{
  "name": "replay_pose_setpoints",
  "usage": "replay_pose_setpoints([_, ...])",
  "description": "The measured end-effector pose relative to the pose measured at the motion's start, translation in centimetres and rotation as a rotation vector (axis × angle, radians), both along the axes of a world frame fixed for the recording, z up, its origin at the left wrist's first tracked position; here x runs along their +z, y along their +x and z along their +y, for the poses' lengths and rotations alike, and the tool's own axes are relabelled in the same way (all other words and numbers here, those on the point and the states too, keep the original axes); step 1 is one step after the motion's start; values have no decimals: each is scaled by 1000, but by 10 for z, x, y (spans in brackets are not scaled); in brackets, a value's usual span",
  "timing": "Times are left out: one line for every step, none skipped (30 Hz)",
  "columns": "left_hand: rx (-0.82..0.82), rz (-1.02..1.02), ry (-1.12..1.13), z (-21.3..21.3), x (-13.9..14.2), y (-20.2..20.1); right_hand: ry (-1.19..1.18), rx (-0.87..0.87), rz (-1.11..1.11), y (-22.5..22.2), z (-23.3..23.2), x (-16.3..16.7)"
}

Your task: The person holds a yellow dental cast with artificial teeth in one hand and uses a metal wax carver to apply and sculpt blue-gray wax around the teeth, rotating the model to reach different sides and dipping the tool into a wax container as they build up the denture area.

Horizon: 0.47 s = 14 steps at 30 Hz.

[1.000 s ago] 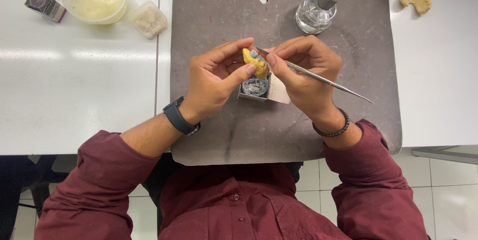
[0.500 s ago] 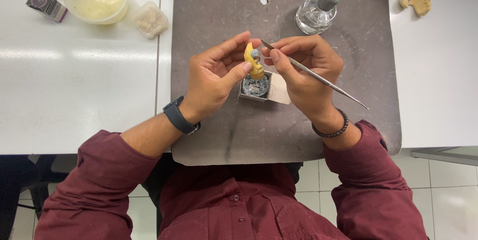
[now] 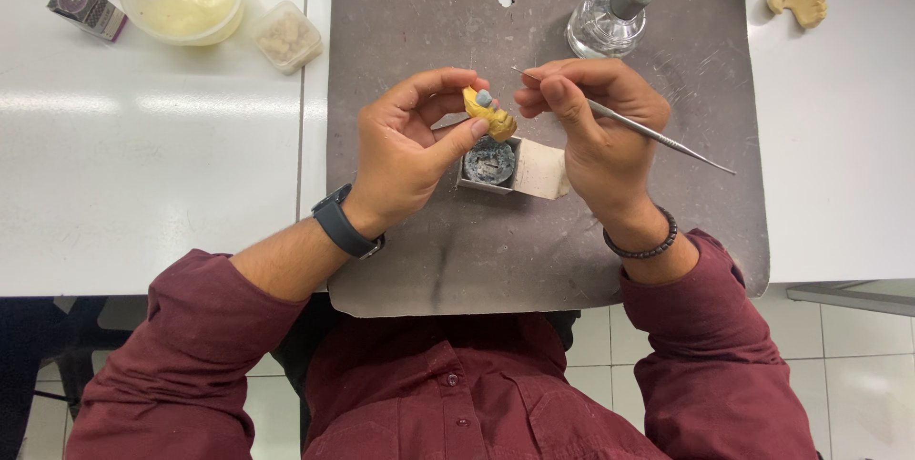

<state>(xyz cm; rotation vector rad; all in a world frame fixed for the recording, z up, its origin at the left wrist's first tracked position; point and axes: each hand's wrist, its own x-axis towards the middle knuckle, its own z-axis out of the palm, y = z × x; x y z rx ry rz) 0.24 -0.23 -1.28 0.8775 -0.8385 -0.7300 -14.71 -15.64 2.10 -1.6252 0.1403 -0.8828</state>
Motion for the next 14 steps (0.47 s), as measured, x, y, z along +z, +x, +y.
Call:
replay_pose_setpoints([-2, 2, 1, 0, 1, 0, 10, 23, -6, 0, 0, 2])
replay_pose_setpoints([-10, -4, 3, 0, 1, 0, -26, 19, 22, 0, 0, 4])
replay_pose_setpoints([-17, -10, 5, 1, 2, 1, -62, 16, 50, 0, 1, 6])
replay_pose_setpoints([-24, -16, 8, 2, 3, 1, -97, 14, 77, 0, 2, 7])
replay_pose_setpoints([-31, -13, 4, 2, 3, 1, -88, 17, 92, 0, 3, 9])
replay_pose_setpoints([-39, -9, -1, 3, 4, 0, -79, 21, 106, 0, 3, 10])
replay_pose_setpoints([-46, -6, -6, 3, 4, 0, -71, 24, 120, 0, 4, 11])
replay_pose_setpoints([-48, 3, -8, 3, 4, 0, -75, 22, 107, 0, 5, 11])
replay_pose_setpoints([-49, 14, -10, 2, 4, 0, -79, 21, 94, -1, 5, 11])
replay_pose_setpoints([-51, 24, -12, 2, 4, 0, -82, 19, 82, -2, 6, 10])
replay_pose_setpoints([-62, 27, -8, 2, 4, 0, -140, 19, 61, -2, 6, 9])
replay_pose_setpoints([-73, 28, -4, 3, 3, 1, -198, 20, 40, -2, 6, 8])
replay_pose_setpoints([-84, 29, 0, 3, 3, 2, -255, 20, 18, -3, 6, 7])
replay_pose_setpoints([-88, 23, -2, 3, 2, 2, -257, 22, 10, -4, 6, 6])
